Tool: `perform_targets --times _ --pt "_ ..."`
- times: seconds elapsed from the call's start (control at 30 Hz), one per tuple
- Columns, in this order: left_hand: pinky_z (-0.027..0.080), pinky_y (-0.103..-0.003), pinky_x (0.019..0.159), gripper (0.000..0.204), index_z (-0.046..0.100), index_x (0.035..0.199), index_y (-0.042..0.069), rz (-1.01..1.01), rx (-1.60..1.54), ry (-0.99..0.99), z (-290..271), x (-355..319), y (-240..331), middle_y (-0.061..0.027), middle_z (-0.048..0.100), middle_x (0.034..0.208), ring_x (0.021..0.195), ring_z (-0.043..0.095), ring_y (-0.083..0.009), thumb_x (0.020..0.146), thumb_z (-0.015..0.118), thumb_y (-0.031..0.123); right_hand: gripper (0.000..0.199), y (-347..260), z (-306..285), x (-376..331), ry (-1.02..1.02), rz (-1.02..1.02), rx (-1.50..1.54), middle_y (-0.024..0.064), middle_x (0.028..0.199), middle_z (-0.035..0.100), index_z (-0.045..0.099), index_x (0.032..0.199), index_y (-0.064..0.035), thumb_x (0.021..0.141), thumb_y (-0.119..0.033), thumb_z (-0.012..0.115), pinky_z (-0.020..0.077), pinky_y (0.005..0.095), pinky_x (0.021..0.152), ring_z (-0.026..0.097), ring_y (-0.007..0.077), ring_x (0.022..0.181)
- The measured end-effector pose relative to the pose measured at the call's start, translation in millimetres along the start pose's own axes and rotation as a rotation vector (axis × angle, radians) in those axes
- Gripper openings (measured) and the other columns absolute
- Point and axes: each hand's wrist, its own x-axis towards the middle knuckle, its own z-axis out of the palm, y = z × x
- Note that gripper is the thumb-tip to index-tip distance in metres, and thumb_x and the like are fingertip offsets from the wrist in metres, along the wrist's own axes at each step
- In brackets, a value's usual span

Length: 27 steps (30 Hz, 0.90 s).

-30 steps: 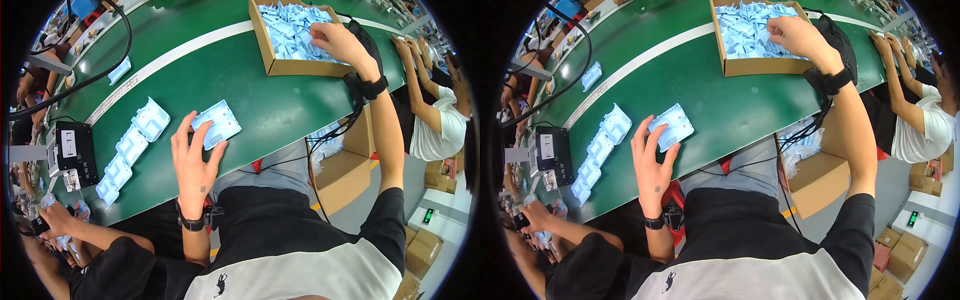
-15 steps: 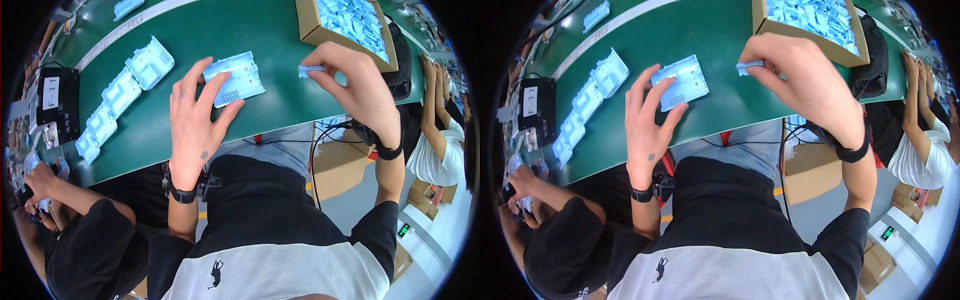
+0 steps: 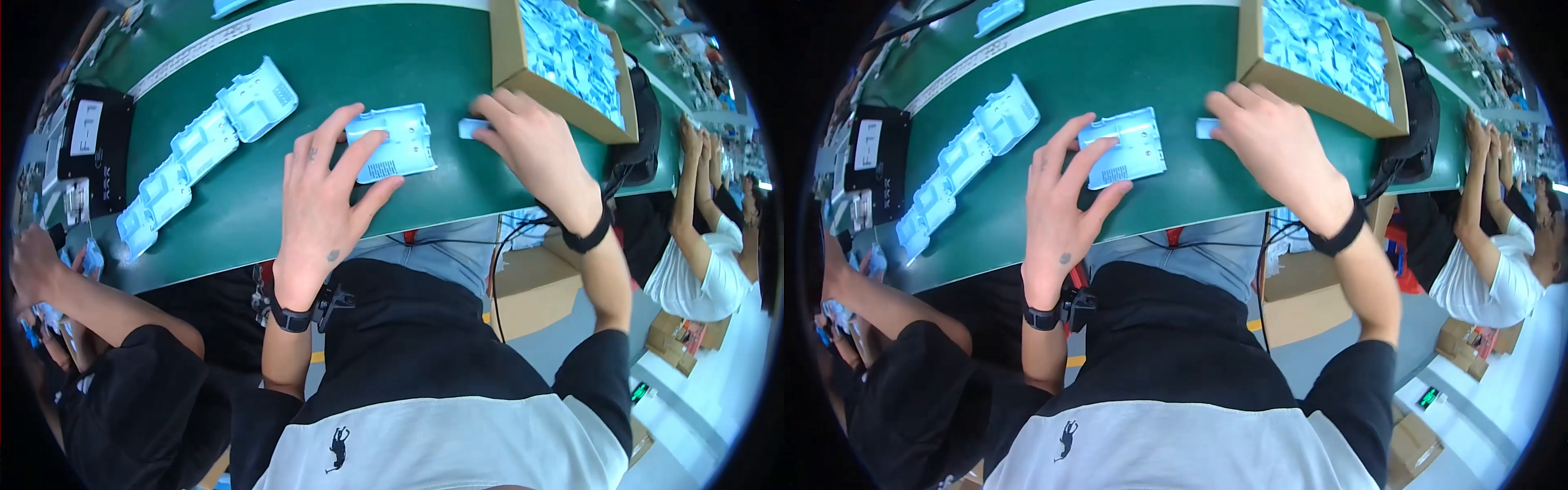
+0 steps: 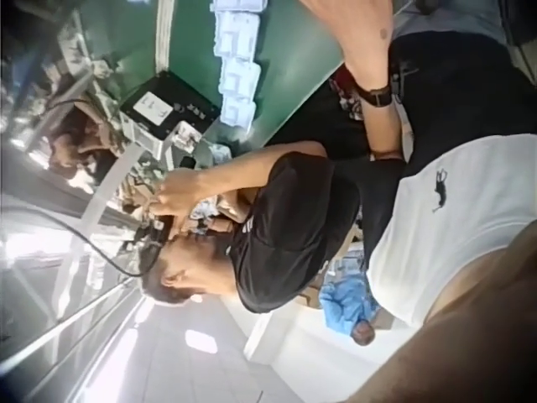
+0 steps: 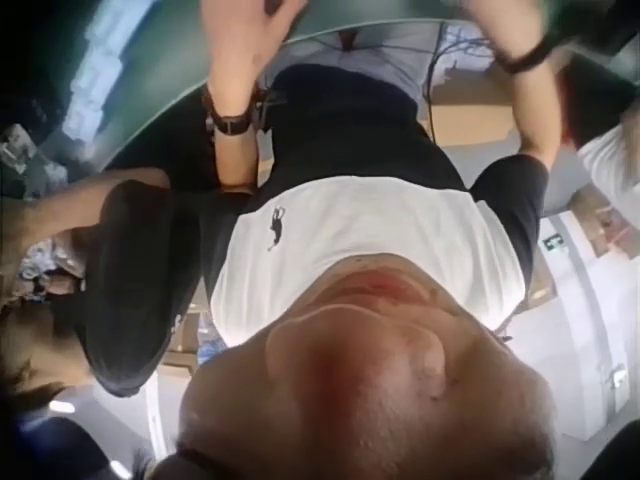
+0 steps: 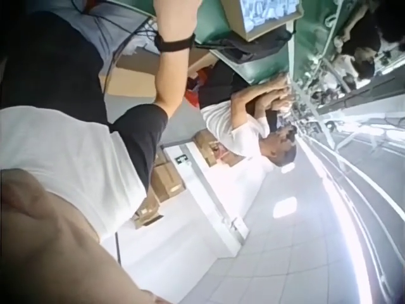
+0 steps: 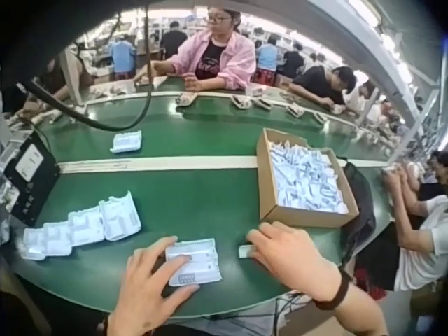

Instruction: The person picks up a blue plastic housing from the table, takes a small blue component from a box, and presses it into the housing. They then place the assembled unit into a cardboard box on the floor and repeat the process.

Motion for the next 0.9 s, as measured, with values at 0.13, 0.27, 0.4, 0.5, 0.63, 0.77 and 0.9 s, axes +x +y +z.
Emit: perform_targets --times 0.13,0.27,0.4,0.5,0.63,0.77,0.9 --pt "0.047 -0.042 0.099 0.048 0.071 0.126 0.013 0.017 -0.001 -0.027 3.3 7.3 5.9 -0.0069 0.057 0.147 0.113 0.059 -0.0299 0.081 0.087 0.021 0.013 -4.7 -11.5 -10.4 -0.006 0.098 0.172 0.0083 0.093 0.058 0.068 0.098 -0.0050 0.088 -0.007 0.075 0.0528 0.0417 0.072 0.061 0.0304 0.086" --pt "0.046 -0.042 0.099 0.048 0.071 0.126 0.013 -0.004 0.004 -0.030 -0.3 7.2 5.0 -0.0065 0.058 0.147 0.113 0.059 -0.0293 0.081 0.087 0.023 0.013 -42.5 -22.4 21.5 0.146 -0.133 0.230 0.0074 0.093 0.057 0.065 0.094 -0.0053 0.087 -0.008 0.076 0.0537 0.0403 0.070 0.061 0.0279 0.085" --pt "0.047 -0.042 0.099 0.047 0.072 0.125 0.013 -0.012 0.012 -0.040 1.4 7.8 6.6 -0.0061 0.058 0.147 0.113 0.059 -0.0284 0.082 0.087 0.024 0.014 -41.9 0.4 29.1 0.095 -0.185 0.124 0.0066 0.093 0.055 0.062 0.091 -0.0049 0.085 -0.005 0.075 0.0532 0.0381 0.070 0.059 0.0262 0.085" --pt "0.046 -0.041 0.094 0.044 0.072 0.123 0.013 0.003 0.003 -0.012 4.7 7.1 5.7 -0.0060 0.057 0.146 0.112 0.059 -0.0288 0.083 0.086 0.027 0.015 -44.3 1.9 27.7 0.103 -0.222 0.069 0.0067 0.094 0.054 0.062 0.091 -0.0045 0.084 -0.003 0.075 0.0532 0.0368 0.071 0.057 0.0255 0.086" --pt "0.046 -0.041 0.091 0.043 0.072 0.122 0.014 0.013 -0.001 0.003 4.7 6.0 2.9 -0.0058 0.057 0.145 0.111 0.059 -0.0287 0.084 0.085 0.028 0.016 -39.0 2.7 36.6 0.099 -0.279 0.065 0.0072 0.095 0.053 0.061 0.092 -0.0035 0.082 -0.001 0.074 0.0533 0.0361 0.073 0.056 0.0255 0.087" --pt "0.046 -0.041 0.091 0.043 0.072 0.123 0.014 0.008 -0.002 -0.012 2.4 7.5 2.1 -0.0057 0.057 0.145 0.111 0.059 -0.0284 0.085 0.084 0.028 0.015 -39.1 0.8 39.4 0.109 -0.280 0.063 0.0078 0.095 0.053 0.062 0.093 -0.0025 0.083 -0.001 0.073 0.0532 0.0370 0.074 0.056 0.0261 0.087" --pt "0.046 -0.041 0.091 0.043 0.072 0.123 0.013 0.004 0.001 -0.016 3.3 7.6 2.7 -0.0056 0.057 0.145 0.110 0.059 -0.0282 0.085 0.084 0.029 0.014 -31.6 2.7 43.1 0.075 -0.300 0.163 0.0085 0.093 0.053 0.062 0.093 -0.0016 0.086 -0.002 0.073 0.0526 0.0381 0.075 0.056 0.0269 0.086"
